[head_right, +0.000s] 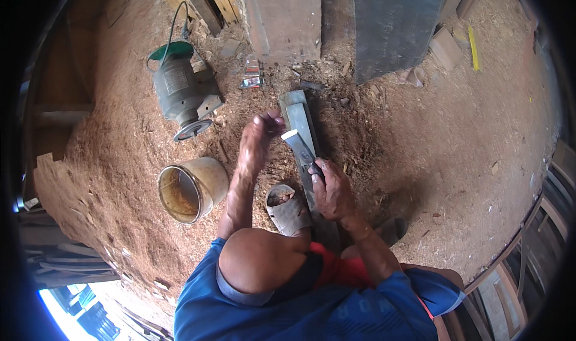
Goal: The person sharpens a metal chisel blade by hand on a rectangular sharpening stone. They repeatedly rub the blade against the stone in a back-and-forth motion, periodically lifting the tool to inspect the edge.
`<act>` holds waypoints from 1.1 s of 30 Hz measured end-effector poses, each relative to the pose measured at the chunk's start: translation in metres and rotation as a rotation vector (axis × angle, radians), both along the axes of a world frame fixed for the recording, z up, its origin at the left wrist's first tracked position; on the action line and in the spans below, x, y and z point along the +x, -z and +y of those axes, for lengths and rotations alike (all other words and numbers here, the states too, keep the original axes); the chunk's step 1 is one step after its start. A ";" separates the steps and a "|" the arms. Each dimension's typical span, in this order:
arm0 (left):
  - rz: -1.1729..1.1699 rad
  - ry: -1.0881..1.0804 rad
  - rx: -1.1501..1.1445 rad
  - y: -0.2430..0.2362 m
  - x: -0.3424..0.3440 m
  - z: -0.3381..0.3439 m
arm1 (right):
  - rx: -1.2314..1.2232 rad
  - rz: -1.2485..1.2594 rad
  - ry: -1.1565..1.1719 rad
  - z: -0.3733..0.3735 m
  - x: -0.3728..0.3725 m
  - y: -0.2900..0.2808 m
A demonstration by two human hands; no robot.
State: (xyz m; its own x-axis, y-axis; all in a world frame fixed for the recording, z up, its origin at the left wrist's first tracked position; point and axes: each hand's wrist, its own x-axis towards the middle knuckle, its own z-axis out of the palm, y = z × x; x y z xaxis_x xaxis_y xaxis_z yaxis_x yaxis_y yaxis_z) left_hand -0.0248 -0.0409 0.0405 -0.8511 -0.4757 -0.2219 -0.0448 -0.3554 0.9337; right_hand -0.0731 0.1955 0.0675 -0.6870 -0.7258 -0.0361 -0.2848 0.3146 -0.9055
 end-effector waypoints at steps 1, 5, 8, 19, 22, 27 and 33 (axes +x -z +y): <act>0.060 -0.016 0.168 -0.009 0.003 0.012 | -0.008 -0.003 0.005 -0.001 0.001 0.001; -0.040 0.085 0.107 -0.029 0.001 0.035 | -0.005 0.037 -0.003 -0.001 0.002 0.006; -0.058 0.040 0.073 -0.030 -0.003 0.035 | 0.018 0.063 -0.036 -0.002 0.001 0.005; -0.092 -0.063 0.393 -0.014 0.001 0.025 | -0.038 0.046 -0.045 -0.006 0.002 0.002; 0.097 -0.007 0.466 -0.017 0.006 0.019 | -0.112 0.049 -0.050 -0.008 0.000 0.004; 0.215 -0.012 0.487 0.003 0.012 0.031 | -0.178 -0.299 -0.065 -0.010 0.001 -0.009; 0.282 0.037 0.583 0.017 0.014 0.037 | -0.184 -0.551 -0.077 -0.015 0.003 -0.024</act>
State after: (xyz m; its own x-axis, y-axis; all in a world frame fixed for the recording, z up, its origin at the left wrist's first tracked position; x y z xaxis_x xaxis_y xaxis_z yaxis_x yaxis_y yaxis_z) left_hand -0.0110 -0.0040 0.0237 -0.9279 -0.3143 -0.2006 0.1522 -0.8104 0.5658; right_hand -0.0696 0.1806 0.0914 -0.5476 -0.8011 -0.2417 0.2276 0.1354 -0.9643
